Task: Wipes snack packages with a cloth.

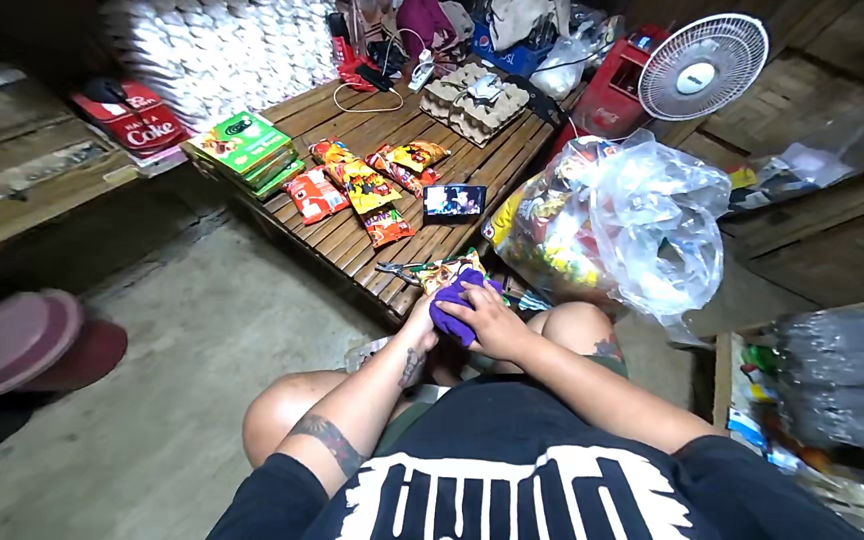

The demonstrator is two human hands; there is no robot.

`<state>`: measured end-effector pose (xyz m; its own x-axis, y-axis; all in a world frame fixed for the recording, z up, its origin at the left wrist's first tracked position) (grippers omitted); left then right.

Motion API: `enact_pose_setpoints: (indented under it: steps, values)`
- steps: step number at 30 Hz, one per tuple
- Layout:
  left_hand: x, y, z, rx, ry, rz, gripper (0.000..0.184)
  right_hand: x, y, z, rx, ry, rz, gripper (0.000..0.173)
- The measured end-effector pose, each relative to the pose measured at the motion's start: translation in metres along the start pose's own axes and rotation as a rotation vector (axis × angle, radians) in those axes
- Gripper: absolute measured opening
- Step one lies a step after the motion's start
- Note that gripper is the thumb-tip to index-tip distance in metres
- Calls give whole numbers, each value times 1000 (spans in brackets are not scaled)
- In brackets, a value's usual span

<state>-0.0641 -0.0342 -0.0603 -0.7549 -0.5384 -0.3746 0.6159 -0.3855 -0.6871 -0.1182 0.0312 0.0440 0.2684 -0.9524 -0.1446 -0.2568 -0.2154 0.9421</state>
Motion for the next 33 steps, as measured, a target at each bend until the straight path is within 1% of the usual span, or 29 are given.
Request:
enact_pose_setpoints:
  steps: [5,8,10,11,13,16,18,21,25,28,30,32,33]
  values:
    - [1,5,3,5,-52,27,37,-2,1,-4,-31,-10,73,68]
    - [1,5,3,-40,-38,41,40,-6,2,-11,-11,81,135,63]
    - [0,7,7,-27,-45,77,43,-9,1,-22,-8,184,170,54]
    - [1,10,8,-10,-49,96,46,-10,-1,-25,-11,211,172,47]
    - [3,11,9,-30,-38,109,47,-9,3,-27,-17,214,169,38]
    - [0,4,11,-123,4,76,48,-5,17,-16,-34,127,179,33]
    - [1,2,17,-164,-9,70,44,-6,25,0,-45,43,196,34]
    - [3,4,21,-200,-35,70,43,-13,34,34,-85,-85,256,35]
    - [3,6,21,-207,-43,90,44,-25,40,79,-110,-289,236,36]
    - [4,6,23,-190,-53,92,44,-38,51,107,-85,-435,231,43]
    - [2,3,25,-125,-57,85,43,-48,64,115,-27,-503,280,49]
    - [1,1,25,-48,-69,75,43,-53,77,115,22,-529,336,55]
    - [1,-1,25,-5,-72,63,43,-52,82,111,32,-503,367,57]
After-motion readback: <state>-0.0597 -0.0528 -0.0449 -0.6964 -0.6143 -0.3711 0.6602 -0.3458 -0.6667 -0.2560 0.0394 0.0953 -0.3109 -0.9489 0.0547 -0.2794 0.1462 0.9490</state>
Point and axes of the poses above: each hand's wrist, its own x-axis towards the middle knuckle, its own y-axis out of the back of the hand, z = x × y, the point moved 9 cm from there along x, towards the middle knuckle, and after that the axes turned 12 degrees about -z, right-handed, at the moved point
